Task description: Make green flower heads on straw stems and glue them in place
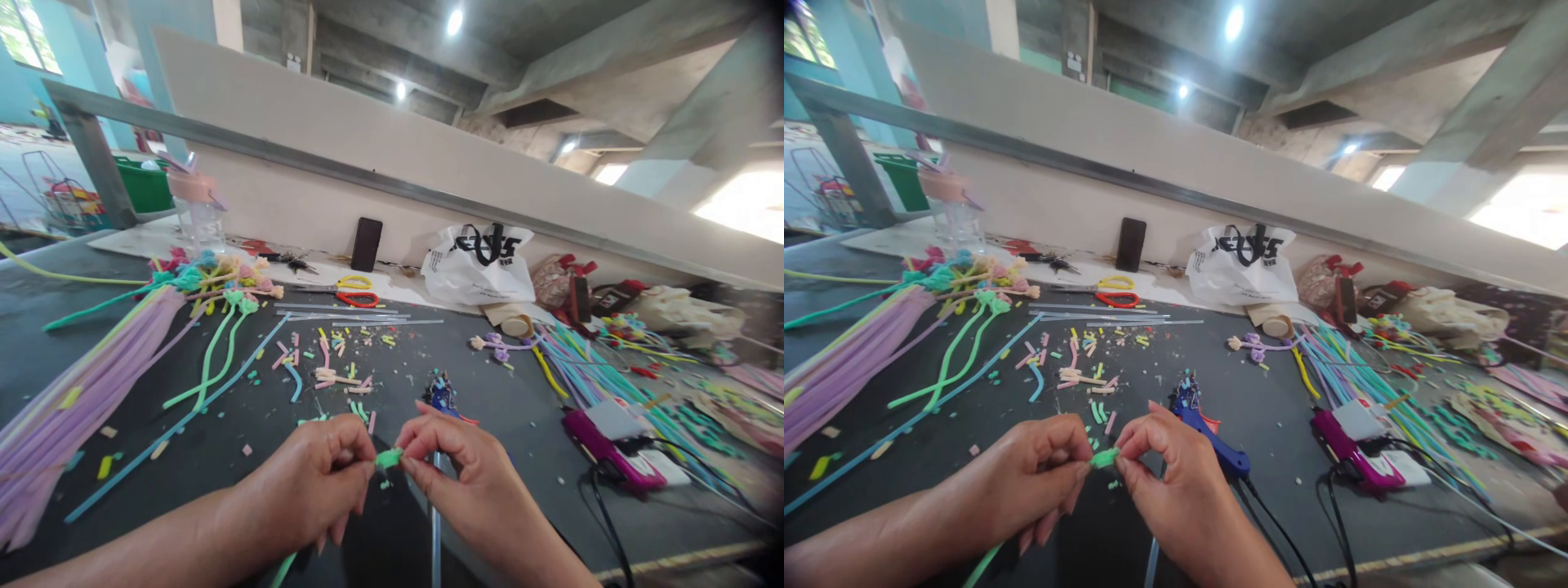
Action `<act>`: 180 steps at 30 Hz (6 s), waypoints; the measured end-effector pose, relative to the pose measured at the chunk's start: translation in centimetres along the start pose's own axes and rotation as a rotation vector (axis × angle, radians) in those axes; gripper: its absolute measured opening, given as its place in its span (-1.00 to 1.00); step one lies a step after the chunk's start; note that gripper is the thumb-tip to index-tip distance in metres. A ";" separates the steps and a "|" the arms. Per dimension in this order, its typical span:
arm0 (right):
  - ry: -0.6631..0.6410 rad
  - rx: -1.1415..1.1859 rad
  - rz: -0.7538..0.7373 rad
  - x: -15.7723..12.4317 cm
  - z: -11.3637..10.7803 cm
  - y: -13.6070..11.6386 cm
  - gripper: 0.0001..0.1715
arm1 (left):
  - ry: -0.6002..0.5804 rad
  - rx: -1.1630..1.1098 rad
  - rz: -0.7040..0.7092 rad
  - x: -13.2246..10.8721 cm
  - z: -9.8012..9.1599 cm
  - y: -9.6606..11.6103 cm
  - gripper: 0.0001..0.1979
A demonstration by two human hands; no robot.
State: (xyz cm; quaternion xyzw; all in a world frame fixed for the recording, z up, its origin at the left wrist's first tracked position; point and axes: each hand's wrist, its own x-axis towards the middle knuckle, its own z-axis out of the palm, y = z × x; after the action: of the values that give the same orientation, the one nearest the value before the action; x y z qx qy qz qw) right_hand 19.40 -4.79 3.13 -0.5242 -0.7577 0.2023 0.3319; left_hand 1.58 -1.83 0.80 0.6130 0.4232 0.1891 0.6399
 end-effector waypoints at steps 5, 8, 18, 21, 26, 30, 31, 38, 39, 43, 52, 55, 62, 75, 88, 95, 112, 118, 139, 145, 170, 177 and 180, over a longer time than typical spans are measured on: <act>-0.023 -0.007 0.011 0.0 0.0 0.0 -0.82 | -0.018 -0.003 0.034 0.3 -0.1 -0.4 -0.96; -0.037 -0.010 0.024 0.0 0.1 0.1 -0.83 | -0.018 0.001 0.057 0.4 -0.1 -0.8 -0.96; -0.044 -0.059 0.001 -0.1 0.0 0.2 -0.81 | -0.037 -0.003 0.047 0.5 0.0 -1.0 -0.95; -0.037 -0.074 -0.022 -0.1 0.1 0.3 -0.81 | -0.044 -0.006 0.038 0.8 -0.1 -1.3 -0.95; -0.062 -0.087 -0.038 -0.1 0.4 0.3 -0.82 | -0.046 -0.033 0.024 0.9 -0.1 -1.3 -0.90; -0.069 -0.074 -0.048 -0.2 0.7 0.3 -0.81 | -0.041 -0.042 0.025 0.6 -0.1 -0.9 -0.91; -0.069 -0.070 -0.044 -0.3 0.7 0.3 -0.81 | -0.031 -0.038 0.031 0.5 -0.1 -0.9 -0.91; -0.061 -0.026 0.005 -0.2 1.0 0.2 -0.79 | 0.008 0.003 0.040 0.4 0.1 -0.7 -0.93; -0.056 -0.023 0.011 -0.2 1.1 0.2 -0.78 | 0.012 0.008 0.038 0.4 0.1 -0.7 -0.93; -0.032 0.010 0.071 0.1 1.5 0.1 -0.78 | 0.030 0.028 0.011 0.4 0.2 -0.4 -0.94; -0.087 0.190 0.210 0.5 -0.2 -0.2 -0.92 | 0.015 -0.077 0.066 0.7 -0.6 -0.7 -0.94; -0.108 0.110 0.190 0.4 -0.3 -0.2 -0.91 | 0.014 -0.062 0.068 0.5 -0.5 -0.7 -0.93; -0.174 0.104 0.244 0.4 0.0 -0.2 -0.83 | 0.042 -0.015 0.083 0.3 -0.4 -0.4 -0.92; -0.183 0.241 0.284 0.5 0.6 0.5 -0.80 | 0.038 -0.041 0.066 0.4 -0.4 -0.7 -0.92; 0.045 0.080 -0.194 -0.3 0.3 0.9 -0.69 | -0.291 -0.560 -0.059 0.0 -1.9 0.2 -0.77; 0.056 -0.046 -0.357 -0.1 -0.2 0.6 -0.65 | -0.364 -0.621 -0.090 0.1 -2.1 -0.1 -0.81; 0.098 -0.042 -0.455 0.4 0.8 0.8 -0.87 | -0.341 -0.544 -0.117 0.0 -1.9 -0.2 -0.84; 0.051 -0.008 -0.400 0.2 0.2 1.4 -0.70 | -0.333 -0.578 -0.086 0.1 -2.2 0.0 -0.83; -0.117 0.272 0.229 0.0 0.7 0.3 -0.87 | -0.202 -0.523 0.008 0.5 -0.9 -0.5 -0.84; -0.106 0.207 0.189 0.0 0.7 0.6 -0.89 | -0.246 -0.549 0.040 0.5 -1.0 -0.9 -0.85; -0.258 0.470 0.159 -0.1 -0.9 1.0 -0.70 | -0.574 -0.641 -0.159 0.0 -2.3 -0.6 -0.84; -0.187 0.545 0.290 0.4 -0.4 0.6 -0.76 | -0.409 -0.625 -0.039 -0.3 -2.3 0.0 -0.85; -0.321 0.619 0.385 0.0 1.6 -0.2 -0.69 | -0.287 -0.665 0.063 -0.5 -2.4 0.6 -0.83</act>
State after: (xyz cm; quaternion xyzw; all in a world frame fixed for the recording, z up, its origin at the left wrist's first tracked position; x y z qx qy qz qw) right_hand 18.14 -4.83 2.11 -0.4936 -0.5908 0.5593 0.3074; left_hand -0.42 -0.57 1.74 0.4045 0.2253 0.2482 0.8509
